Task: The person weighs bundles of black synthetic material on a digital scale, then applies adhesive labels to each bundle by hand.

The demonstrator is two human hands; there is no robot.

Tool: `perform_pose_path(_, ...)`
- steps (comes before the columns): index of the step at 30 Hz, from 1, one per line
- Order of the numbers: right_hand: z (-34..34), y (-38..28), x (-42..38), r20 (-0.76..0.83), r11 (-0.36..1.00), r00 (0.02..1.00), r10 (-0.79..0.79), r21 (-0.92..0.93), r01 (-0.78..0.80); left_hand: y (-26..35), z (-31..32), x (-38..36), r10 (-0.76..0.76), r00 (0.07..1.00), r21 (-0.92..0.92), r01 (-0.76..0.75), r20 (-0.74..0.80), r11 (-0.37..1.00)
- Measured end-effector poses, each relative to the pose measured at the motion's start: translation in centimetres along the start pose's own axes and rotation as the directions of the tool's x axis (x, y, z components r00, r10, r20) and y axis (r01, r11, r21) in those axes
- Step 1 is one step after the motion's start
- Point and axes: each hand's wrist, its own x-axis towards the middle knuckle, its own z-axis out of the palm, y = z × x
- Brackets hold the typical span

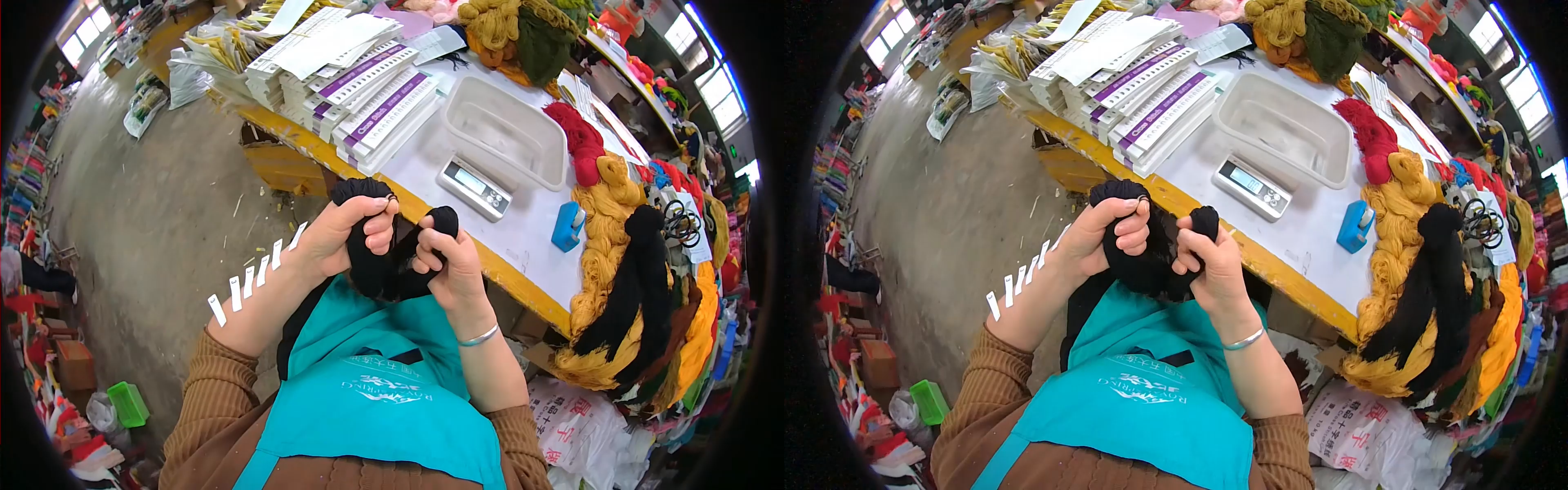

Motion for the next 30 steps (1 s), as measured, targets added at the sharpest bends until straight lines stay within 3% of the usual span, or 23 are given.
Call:
perform_pose_path(3, 1.6, 0.3, 0.1, -0.066, 0.990, 0.994, -0.082, -0.120, 0.074, 0.2, 0.7, -0.3, -0.015, 1.000, 0.048, 0.015, -0.007, 0.999)
perform_pose_path(5, 2.0, 0.7, 0.3, -0.102, 0.924, 0.978, -0.182, -0.357, 0.134, 0.1, 1.2, -0.2, -0.017, 1.000, 0.059, 0.017, 0.004, 0.998)
perform_pose_path(6, 2.2, 0.9, 0.4, -0.077, 0.909, 0.976, -0.204, -0.385, 0.160, 0.1, 1.4, -0.2, -0.014, 1.000, 0.067, 0.013, 0.015, 0.998)
perform_pose_path(12, 2.3, 1.5, 0.9, -0.109, 0.886, 0.934, -0.340, -0.370, 0.279, 0.5, 1.9, -0.3, -0.004, 1.000, 0.081, 0.003, 0.018, 0.997)
perform_pose_path(15, 1.0, 0.7, 0.8, -0.080, 0.868, 0.922, -0.379, -0.375, 0.325, 1.0, 0.5, -0.3, 0.023, 1.000, -0.014, -0.023, 0.005, 1.000)
perform_pose_path(18, -0.7, -0.4, 0.6, -0.146, 0.888, 0.914, -0.380, -0.334, 0.316, 2.9, -1.4, -0.7, 0.095, 0.992, -0.139, -0.083, 0.084, 0.987)
perform_pose_path(21, -2.0, -2.9, -0.4, -0.080, 0.947, 0.956, -0.281, -0.186, 0.262, 7.7, -4.2, -3.0, 0.274, 0.959, -0.266, -0.245, 0.077, 0.932)
perform_pose_path(23, -3.3, -4.1, -1.5, -0.131, 0.946, 0.959, -0.251, -0.242, 0.215, 11.4, -6.2, -5.9, 0.443, 0.890, -0.256, -0.406, 0.107, 0.877)
perform_pose_path(27, -5.6, -6.4, -3.0, -0.194, 0.874, 0.953, -0.232, -0.472, 0.117, 19.4, -9.8, -14.4, 0.674, 0.726, -0.059, -0.673, 0.138, 0.737)
perform_pose_path(28, -5.8, -6.8, -3.2, -0.191, 0.852, 0.957, -0.217, -0.516, 0.090, 22.2, -12.7, -17.4, 0.664, 0.717, -0.064, -0.668, 0.214, 0.742)
perform_pose_path(30, -5.2, -7.5, -3.3, -0.197, 0.800, 0.970, -0.145, -0.600, -0.003, 23.2, -12.1, -20.1, 0.717, 0.661, -0.048, -0.727, 0.219, 0.685)
